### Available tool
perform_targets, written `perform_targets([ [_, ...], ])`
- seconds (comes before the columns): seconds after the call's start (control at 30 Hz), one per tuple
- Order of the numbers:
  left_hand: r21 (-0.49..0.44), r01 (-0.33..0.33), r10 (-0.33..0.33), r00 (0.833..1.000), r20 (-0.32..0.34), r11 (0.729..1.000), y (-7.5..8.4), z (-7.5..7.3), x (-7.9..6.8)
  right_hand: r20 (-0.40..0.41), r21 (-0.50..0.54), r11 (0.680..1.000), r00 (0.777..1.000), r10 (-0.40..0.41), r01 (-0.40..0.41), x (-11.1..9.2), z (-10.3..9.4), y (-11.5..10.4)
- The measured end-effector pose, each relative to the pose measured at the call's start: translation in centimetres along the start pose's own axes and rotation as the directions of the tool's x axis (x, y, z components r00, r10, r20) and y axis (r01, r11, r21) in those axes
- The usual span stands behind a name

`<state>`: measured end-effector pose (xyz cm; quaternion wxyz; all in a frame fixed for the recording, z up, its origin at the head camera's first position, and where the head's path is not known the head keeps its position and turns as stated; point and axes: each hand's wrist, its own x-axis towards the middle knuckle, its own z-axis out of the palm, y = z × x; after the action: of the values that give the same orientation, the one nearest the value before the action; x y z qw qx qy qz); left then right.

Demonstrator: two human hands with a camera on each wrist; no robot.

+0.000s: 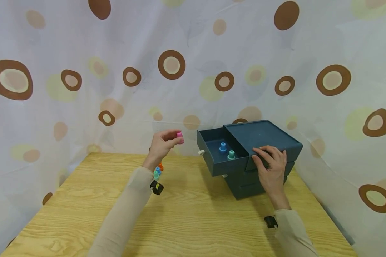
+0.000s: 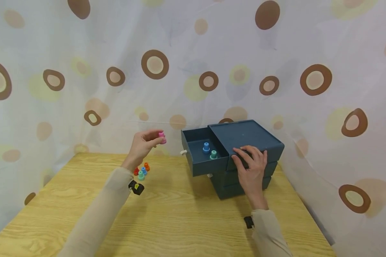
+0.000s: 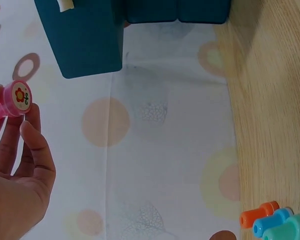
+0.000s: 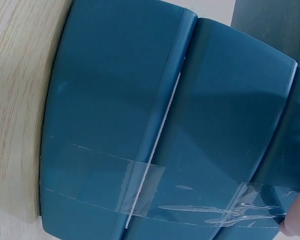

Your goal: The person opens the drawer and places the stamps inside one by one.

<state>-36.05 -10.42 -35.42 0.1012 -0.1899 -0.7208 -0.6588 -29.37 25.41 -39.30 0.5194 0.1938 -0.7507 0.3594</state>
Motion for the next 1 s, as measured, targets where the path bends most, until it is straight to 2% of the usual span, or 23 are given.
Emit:
perform_targets([
  [0.33,-0.03,0.001,-0.002,0.999,-0.044,1.0,1.1,1.1,0.3,0.001,-0.002,1.0,1.0,0.011,-0.011,0.0,0.0,0.1],
  [0.53,-0.035,-0.048,0.046,0.998,-0.042,0.998,1.7,1.8,0.7,0.008,-0.005,1.0,1.0,0.011,-0.011,0.0,0.0,0.2],
  [0.73,-0.061,-0.079,0.075,0.995,-0.061,0.995,1.6,3.0,1.3,0.028,-0.02,1.0,0.999,0.018,-0.017,0.0,0.0,0.2],
  [1.0,-0.098,-0.104,0.095,0.992,-0.089,0.99,1.5,4.9,1.7,0.008,-0.006,1.0,1.0,0.004,-0.004,0.0,-0.1,0.2],
])
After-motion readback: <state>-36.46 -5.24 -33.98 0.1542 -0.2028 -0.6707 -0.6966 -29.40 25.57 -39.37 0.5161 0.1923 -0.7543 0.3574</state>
